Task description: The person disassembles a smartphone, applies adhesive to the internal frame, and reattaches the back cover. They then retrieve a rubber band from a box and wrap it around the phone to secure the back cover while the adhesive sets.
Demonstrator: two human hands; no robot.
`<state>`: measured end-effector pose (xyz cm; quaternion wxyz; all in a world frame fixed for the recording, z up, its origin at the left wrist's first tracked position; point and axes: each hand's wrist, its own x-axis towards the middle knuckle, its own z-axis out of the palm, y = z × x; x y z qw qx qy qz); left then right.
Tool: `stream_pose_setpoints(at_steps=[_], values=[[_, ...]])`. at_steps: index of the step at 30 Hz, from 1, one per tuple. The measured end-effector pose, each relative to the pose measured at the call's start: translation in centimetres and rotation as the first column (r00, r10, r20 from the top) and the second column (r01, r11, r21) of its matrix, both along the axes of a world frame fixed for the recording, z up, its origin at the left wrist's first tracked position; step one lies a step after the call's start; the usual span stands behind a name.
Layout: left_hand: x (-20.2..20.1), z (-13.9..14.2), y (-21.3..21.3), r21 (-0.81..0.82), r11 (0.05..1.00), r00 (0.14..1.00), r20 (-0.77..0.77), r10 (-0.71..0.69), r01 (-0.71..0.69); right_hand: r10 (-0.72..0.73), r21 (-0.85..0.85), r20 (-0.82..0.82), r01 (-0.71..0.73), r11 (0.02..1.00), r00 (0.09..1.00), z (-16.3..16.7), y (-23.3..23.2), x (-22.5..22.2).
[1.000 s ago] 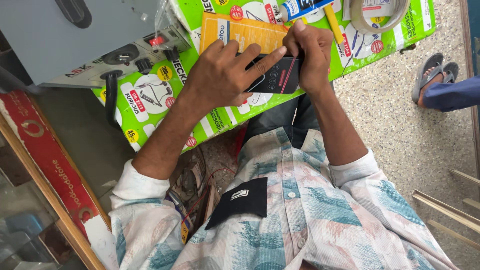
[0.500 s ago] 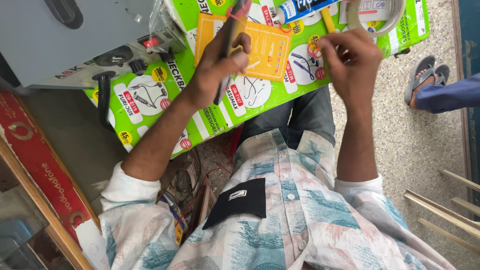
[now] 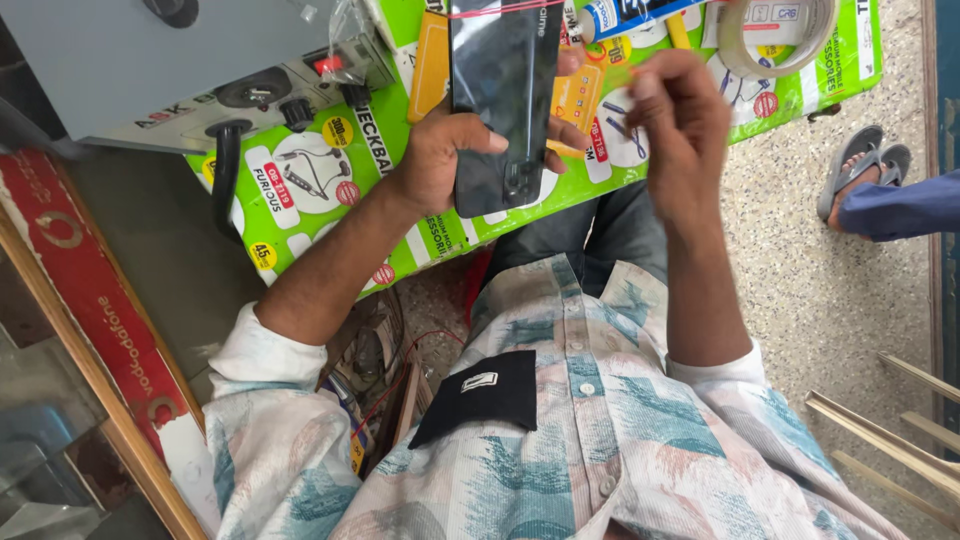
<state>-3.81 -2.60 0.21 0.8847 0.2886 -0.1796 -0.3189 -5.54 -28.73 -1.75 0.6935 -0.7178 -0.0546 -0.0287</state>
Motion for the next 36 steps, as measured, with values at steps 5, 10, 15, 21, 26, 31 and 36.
stream_pose_setpoints(at_steps=[5, 10, 15, 21, 26, 31, 36], values=[[-0.7, -0.3, -0.1, 0.047, 0.999, 0.997, 0.074, -0.001, -0.002, 0.126, 0.218, -0.133, -0.095, 0.971, 0.983, -0.1, 2.5, 0.3], [-1.3, -1.0, -0.3, 0.029, 0.998, 0.997, 0.061, -0.052, 0.050, 0.282, 0.452, -0.228, -0.155, 0.879, 0.932, 1.4, 3.7, 0.1], [-1.0, -0.6, -0.2, -0.154, 0.984, 0.992, -0.077, -0.100, 0.087, 0.470, 0.769, -0.171, -0.180, 0.613, 0.866, 1.7, 1.5, -1.8], [-1.3, -0.3, -1.1, -0.225, 0.969, 0.983, -0.127, -0.135, 0.104, 0.404, 0.938, 0.187, -0.284, 0.196, 0.895, -2.4, -1.1, -2.1], [-1.3, -0.3, -1.5, -0.047, 0.986, 0.978, -0.133, -0.163, 0.158, 0.202, 0.946, 0.145, -0.196, 0.259, 0.969, -3.3, -0.4, -1.0], [-0.2, -0.6, -0.9, 0.174, 0.947, 0.961, 0.013, -0.277, 0.270, 0.111, 0.486, 0.129, -0.160, 0.859, 0.985, 0.0, -0.8, 2.0], [-0.8, -2.3, -2.0, 0.539, 0.744, 0.897, -0.051, -0.440, 0.395, 0.624, -0.310, 0.110, -0.569, 0.761, 0.774, 4.3, -0.4, 3.6]])
